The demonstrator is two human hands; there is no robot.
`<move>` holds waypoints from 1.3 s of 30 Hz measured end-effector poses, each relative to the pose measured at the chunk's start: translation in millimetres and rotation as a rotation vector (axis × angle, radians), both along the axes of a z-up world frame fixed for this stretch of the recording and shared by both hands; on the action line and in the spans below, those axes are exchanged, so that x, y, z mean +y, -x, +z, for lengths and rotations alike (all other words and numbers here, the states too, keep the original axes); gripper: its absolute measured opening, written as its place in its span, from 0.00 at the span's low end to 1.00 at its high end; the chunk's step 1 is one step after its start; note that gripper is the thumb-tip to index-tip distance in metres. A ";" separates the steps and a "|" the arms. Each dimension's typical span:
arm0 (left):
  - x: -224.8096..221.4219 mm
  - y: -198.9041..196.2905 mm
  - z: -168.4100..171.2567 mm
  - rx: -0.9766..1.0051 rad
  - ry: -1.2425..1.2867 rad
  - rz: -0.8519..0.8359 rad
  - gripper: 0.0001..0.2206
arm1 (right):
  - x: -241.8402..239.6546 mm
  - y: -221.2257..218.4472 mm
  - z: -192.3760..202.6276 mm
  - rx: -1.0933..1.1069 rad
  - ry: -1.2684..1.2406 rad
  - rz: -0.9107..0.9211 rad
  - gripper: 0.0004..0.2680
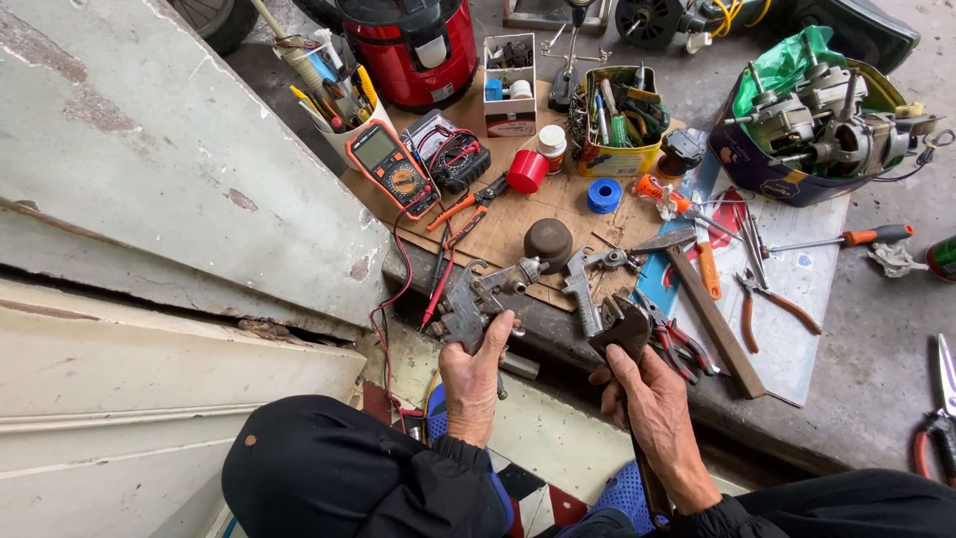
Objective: Cleaning a small nozzle orifice with a needle and reassembling the nozzle components on a floor-level workspace.
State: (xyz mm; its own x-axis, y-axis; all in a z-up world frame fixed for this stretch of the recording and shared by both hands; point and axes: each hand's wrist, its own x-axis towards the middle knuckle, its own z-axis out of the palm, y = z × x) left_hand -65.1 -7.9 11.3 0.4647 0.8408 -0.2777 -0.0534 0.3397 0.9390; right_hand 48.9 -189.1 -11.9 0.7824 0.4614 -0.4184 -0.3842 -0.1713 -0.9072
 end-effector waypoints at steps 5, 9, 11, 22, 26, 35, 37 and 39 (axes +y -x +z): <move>-0.4 2.0 2.3 0.071 -0.248 -0.023 0.08 | 1.1 1.4 2.5 -0.005 0.008 -0.003 0.12; 0.4 -1.4 -12.2 0.058 -0.337 0.005 0.08 | 0.8 1.5 3.1 0.003 0.004 -0.006 0.12; 1.2 1.3 -19.8 0.027 -0.315 -0.022 0.07 | 1.8 1.1 2.1 0.006 0.000 -0.010 0.12; 10.3 1.1 -19.5 -0.220 0.238 -0.294 0.26 | 1.1 -0.5 0.7 0.005 -0.019 -0.018 0.12; 12.1 3.4 -31.1 -0.405 0.517 -0.334 0.31 | 1.4 -0.9 8.9 0.027 -0.019 -0.025 0.12; 8.3 6.2 -32.0 -0.388 0.560 -0.412 0.30 | -4.4 -1.4 16.9 0.052 -0.094 -0.031 0.11; 5.8 6.3 -26.8 -0.327 0.535 -0.421 0.33 | -8.0 -1.0 21.2 0.064 -0.127 -0.027 0.11; 1.5 4.9 -18.4 -0.170 0.373 -0.409 0.27 | -11.3 -1.9 26.6 0.063 -0.296 0.010 0.14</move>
State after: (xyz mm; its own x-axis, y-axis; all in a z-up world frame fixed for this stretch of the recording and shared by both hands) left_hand -69.9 -6.4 -7.1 0.7955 0.4426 -0.4138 0.0125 0.6708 0.7415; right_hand 50.8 -200.4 14.7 0.7540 0.5780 -0.3121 -0.4406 0.0926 -0.8929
